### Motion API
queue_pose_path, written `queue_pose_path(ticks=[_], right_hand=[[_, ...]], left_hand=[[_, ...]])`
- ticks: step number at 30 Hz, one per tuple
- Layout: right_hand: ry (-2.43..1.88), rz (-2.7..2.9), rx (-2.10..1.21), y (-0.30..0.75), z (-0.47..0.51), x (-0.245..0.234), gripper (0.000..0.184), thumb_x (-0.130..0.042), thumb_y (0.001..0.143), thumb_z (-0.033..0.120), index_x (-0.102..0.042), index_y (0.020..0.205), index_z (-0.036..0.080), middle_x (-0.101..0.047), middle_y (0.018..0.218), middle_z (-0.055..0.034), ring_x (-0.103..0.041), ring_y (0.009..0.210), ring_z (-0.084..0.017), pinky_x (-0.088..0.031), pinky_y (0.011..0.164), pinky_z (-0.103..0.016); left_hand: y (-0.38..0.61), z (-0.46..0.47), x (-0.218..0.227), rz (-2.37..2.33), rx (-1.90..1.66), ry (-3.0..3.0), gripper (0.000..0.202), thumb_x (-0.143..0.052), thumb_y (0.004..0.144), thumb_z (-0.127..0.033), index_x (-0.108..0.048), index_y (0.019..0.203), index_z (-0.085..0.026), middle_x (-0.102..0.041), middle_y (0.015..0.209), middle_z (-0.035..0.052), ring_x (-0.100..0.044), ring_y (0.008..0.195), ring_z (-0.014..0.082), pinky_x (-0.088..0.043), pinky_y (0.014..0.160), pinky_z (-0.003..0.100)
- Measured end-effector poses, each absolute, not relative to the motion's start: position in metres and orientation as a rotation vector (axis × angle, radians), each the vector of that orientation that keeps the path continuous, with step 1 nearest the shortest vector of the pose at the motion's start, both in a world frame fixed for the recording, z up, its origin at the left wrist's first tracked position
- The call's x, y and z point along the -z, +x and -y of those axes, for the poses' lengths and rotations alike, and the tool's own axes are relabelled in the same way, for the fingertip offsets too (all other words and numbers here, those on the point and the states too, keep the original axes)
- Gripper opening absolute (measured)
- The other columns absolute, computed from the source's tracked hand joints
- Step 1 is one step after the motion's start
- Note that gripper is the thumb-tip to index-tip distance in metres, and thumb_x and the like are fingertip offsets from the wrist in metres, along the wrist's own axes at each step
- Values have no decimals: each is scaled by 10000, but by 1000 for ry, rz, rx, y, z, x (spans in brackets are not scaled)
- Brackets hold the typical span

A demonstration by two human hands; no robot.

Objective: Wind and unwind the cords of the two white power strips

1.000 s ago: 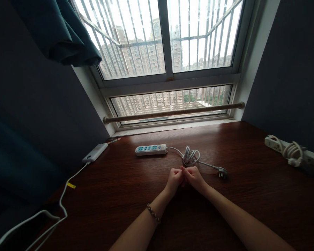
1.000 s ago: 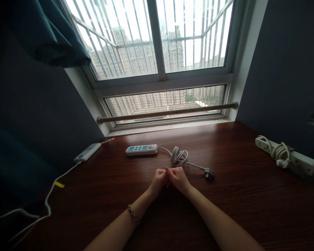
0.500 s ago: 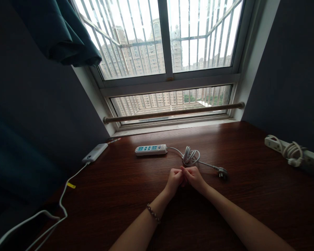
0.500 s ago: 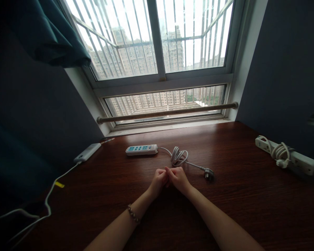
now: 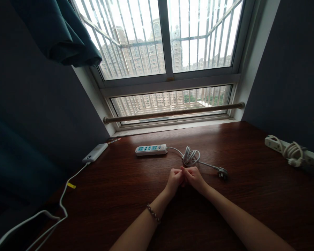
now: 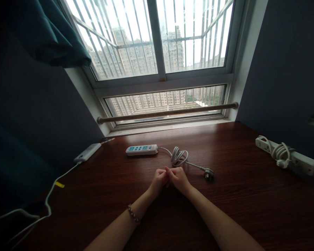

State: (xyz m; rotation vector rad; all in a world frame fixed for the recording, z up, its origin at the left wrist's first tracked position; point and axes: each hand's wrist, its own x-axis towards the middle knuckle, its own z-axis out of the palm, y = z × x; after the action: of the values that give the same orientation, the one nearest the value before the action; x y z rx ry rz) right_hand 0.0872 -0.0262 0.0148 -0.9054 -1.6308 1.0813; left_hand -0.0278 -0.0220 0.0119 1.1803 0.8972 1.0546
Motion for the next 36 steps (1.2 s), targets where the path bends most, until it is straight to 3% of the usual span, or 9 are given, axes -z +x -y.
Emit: queue_pose_path(ticks=[36], right_hand=[[-919, 1642, -1079, 87, 25, -14, 594, -400, 853, 565, -527, 442, 155, -533, 382, -15, -527, 367, -109, -323, 364, -183]], left_hand=[[-28, 20, -8, -898, -1063, 1187, 551, -593, 622, -596, -373, 326, -186, -293, 271, -45, -304, 261, 65, -175, 321, 225]])
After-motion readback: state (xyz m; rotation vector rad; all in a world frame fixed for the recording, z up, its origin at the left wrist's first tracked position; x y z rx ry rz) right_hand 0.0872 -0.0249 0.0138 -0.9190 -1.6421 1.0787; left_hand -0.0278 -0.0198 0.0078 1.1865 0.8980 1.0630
